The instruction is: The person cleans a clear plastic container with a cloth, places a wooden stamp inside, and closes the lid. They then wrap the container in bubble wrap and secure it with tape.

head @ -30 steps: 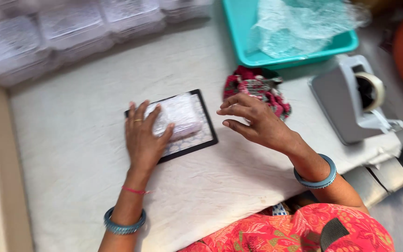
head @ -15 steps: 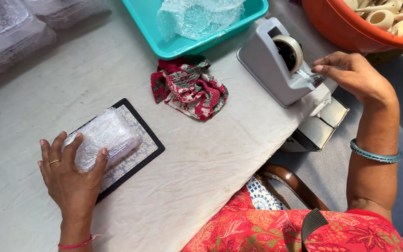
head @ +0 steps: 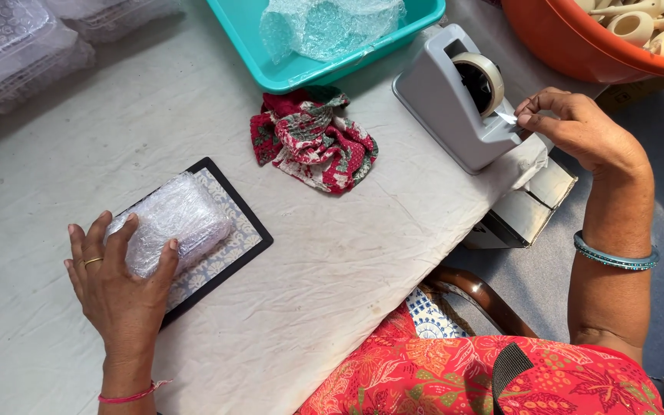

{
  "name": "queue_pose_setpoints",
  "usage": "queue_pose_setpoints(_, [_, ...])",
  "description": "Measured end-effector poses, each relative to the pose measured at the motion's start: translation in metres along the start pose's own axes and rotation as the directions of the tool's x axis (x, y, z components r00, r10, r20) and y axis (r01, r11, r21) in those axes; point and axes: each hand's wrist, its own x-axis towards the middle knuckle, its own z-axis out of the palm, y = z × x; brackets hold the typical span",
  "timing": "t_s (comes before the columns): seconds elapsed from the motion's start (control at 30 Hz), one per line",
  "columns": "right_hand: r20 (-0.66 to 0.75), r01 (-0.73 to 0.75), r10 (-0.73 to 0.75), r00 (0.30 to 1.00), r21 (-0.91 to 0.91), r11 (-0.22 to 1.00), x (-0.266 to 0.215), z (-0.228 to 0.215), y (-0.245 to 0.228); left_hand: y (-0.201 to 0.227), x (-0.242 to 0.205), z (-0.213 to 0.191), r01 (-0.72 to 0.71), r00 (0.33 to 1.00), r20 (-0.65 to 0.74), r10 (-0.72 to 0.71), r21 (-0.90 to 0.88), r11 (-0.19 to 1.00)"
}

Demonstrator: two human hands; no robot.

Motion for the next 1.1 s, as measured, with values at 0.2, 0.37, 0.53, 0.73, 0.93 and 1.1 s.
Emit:
queue_pose_setpoints(0.2, [-0.093, 0.209, -0.200, 0.975, 0.108, 0.972, -0.021, -0.012, 0.000, -0.005, 0.000, 0.001, -0.003, 1.000, 0.011, 0.003, 0.007, 1.000])
queue_pose_setpoints(0.37, [-0.125, 0.110, -0.097, 0.987, 0.105, 0.988, -0.052, -0.020, 0.010, -0.005, -0.001, 0.002, 0.005, 1.000, 0.006, -0.005, -0.007, 1.000])
queue_pose_setpoints(0.53, [-0.085, 0.024, 0.001, 0.996, 0.290, 0.957, -0.054, -0.004, 0.051, -0.004, 0.000, 0.001, 0.005, 1.000, 0.009, -0.005, -0.001, 1.000])
queue_pose_setpoints(0.73, [-0.107, -0.013, 0.061, 0.992, 0.401, 0.916, -0.049, 0.019, 0.060, -0.003, 0.000, 0.001, 0.012, 1.000, 0.006, -0.012, -0.016, 1.000])
queue_pose_setpoints(0.93, [-0.100, -0.011, 0.039, 0.994, 0.268, 0.963, -0.037, 0.008, 0.070, 0.002, 0.002, 0.003, 0.010, 1.000, -0.013, -0.011, -0.036, 0.999])
queue_pose_setpoints(1.1, [-0.278, -0.117, -0.087, 0.957, -0.641, 0.759, -0.011, -0.053, 0.222, 0.008, -0.001, 0.004, 0.015, 0.995, -0.099, -0.019, -0.035, 0.999])
